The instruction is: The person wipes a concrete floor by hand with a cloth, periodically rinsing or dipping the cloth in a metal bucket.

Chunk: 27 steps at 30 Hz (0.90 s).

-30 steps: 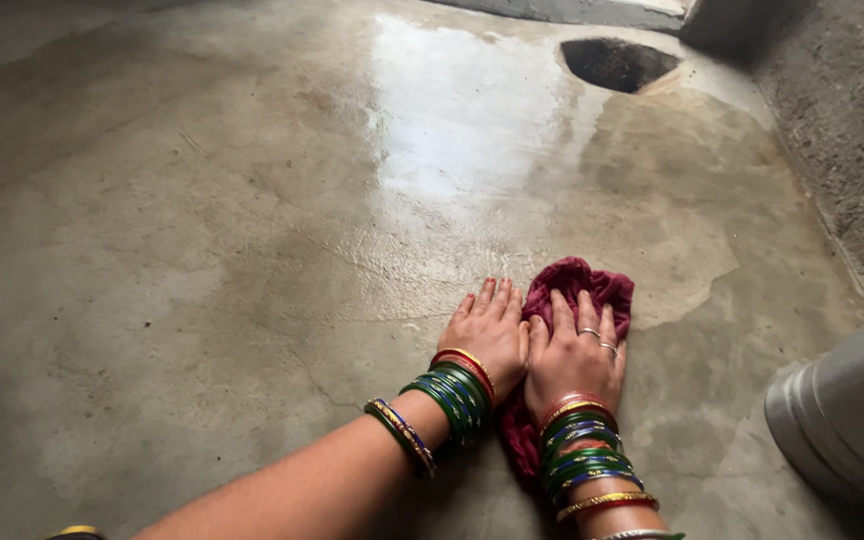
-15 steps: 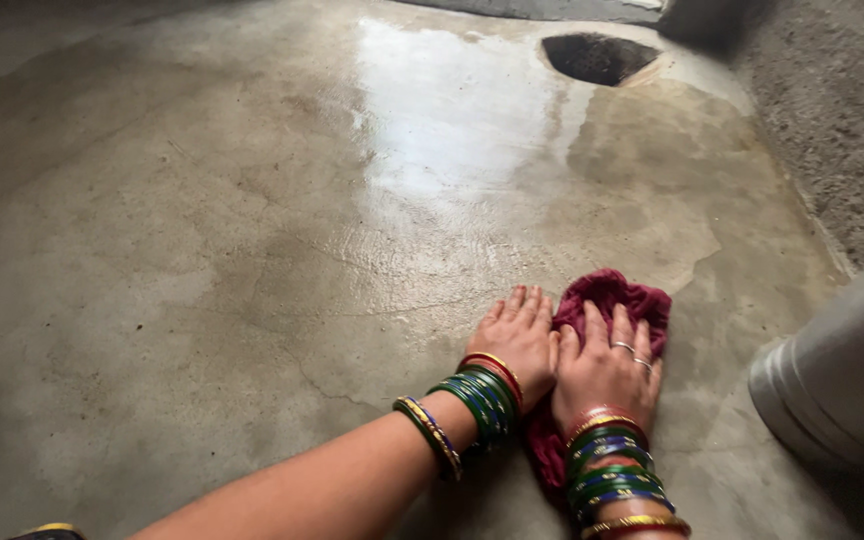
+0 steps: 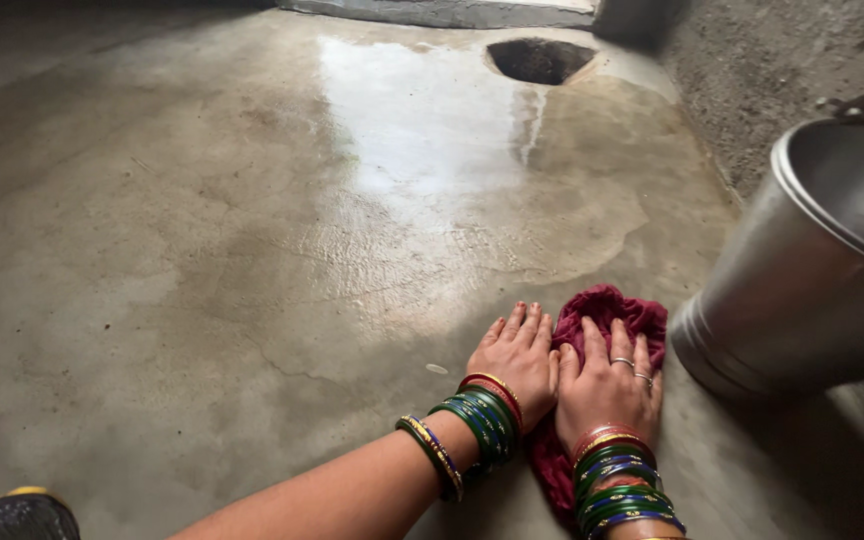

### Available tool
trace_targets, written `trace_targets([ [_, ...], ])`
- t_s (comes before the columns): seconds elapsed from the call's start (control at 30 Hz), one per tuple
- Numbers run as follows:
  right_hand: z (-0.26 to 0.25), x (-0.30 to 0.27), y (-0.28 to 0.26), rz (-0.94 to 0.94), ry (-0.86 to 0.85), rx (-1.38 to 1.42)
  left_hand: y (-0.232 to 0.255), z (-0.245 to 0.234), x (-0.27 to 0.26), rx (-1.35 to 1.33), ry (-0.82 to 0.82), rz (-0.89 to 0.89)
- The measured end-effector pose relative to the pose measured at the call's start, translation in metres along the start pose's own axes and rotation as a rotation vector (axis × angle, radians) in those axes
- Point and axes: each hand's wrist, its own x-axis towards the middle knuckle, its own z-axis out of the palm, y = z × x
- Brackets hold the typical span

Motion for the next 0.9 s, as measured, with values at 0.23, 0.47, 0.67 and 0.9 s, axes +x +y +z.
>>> trace_targets([
  [0.23, -0.014, -0.021, 0.022, -0.037, 0.009, -0.008, 0.028, -0.002, -0.02, 0.002, -0.011, -0.013],
  [0.47, -0.028, -0.035, 0.037, -0.063, 0.006, -0.013, 0.049, 0.0, -0.034, 0.011, -0.017, -0.01],
  [0.67, -0.031, -0.039, 0.038, -0.054, -0.013, -0.03, 0.052, -0.002, -0.036, 0.012, -0.037, -0.03],
  [0.9, -0.032, -0.039, 0.038, -0.049, -0.012, -0.037, 0.054, -0.003, -0.037, 0.004, -0.047, -0.04],
])
